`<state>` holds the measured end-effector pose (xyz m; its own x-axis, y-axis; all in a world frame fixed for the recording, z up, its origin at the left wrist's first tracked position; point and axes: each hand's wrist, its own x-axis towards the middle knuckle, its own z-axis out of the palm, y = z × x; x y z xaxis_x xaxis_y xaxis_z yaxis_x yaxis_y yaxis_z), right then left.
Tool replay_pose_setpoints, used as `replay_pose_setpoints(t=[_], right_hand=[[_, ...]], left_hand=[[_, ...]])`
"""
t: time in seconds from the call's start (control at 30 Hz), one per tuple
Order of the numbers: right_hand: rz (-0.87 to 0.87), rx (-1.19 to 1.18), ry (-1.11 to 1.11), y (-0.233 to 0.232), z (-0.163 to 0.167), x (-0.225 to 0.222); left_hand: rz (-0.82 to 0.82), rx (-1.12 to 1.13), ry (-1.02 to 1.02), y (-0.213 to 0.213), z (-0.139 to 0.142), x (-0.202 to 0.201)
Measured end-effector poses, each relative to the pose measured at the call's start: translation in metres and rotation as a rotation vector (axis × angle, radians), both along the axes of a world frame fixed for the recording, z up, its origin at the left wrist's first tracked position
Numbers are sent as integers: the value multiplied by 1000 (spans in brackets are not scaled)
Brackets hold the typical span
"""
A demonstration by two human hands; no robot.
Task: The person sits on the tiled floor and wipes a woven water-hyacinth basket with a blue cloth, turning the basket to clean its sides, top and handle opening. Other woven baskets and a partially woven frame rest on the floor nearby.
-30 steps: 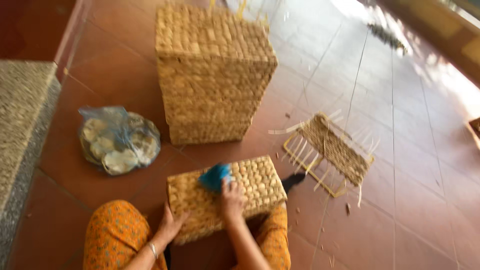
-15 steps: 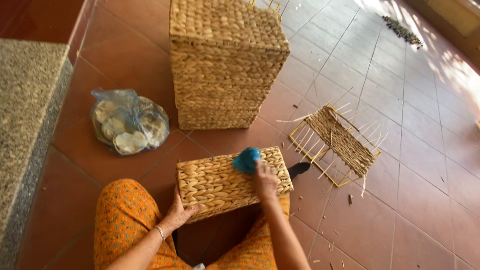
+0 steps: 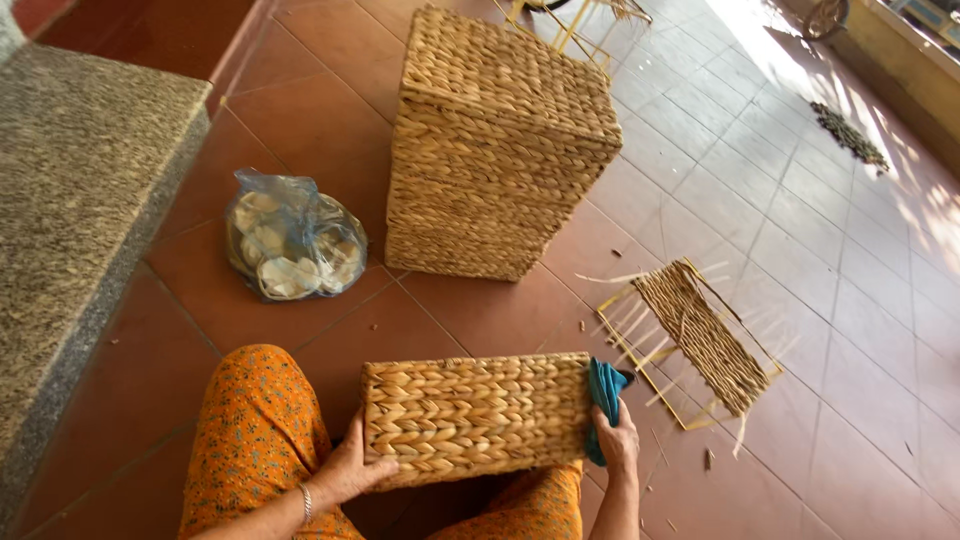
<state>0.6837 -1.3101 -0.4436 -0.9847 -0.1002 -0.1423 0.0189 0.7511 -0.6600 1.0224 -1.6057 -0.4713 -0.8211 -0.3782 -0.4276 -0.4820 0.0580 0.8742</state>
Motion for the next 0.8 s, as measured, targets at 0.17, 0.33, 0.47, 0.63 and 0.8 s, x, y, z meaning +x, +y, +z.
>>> replay_pose_setpoints(t=[0.17, 0.33, 0.47, 0.63, 0.8], right_hand=[[72, -647, -161, 25, -6, -2], [198, -664, -162, 20, 15, 2], [186, -712, -150, 19, 65, 14], [328, -677, -12, 23, 110, 48], [372, -593, 86, 1, 112, 91]], left_hand=[[261, 166, -147, -6, -7, -7], [737, 321, 97, -3, 8, -13], [797, 412, 52, 0, 19, -20], [709, 355, -11, 11, 11, -53], [514, 437, -152, 5, 12, -71]])
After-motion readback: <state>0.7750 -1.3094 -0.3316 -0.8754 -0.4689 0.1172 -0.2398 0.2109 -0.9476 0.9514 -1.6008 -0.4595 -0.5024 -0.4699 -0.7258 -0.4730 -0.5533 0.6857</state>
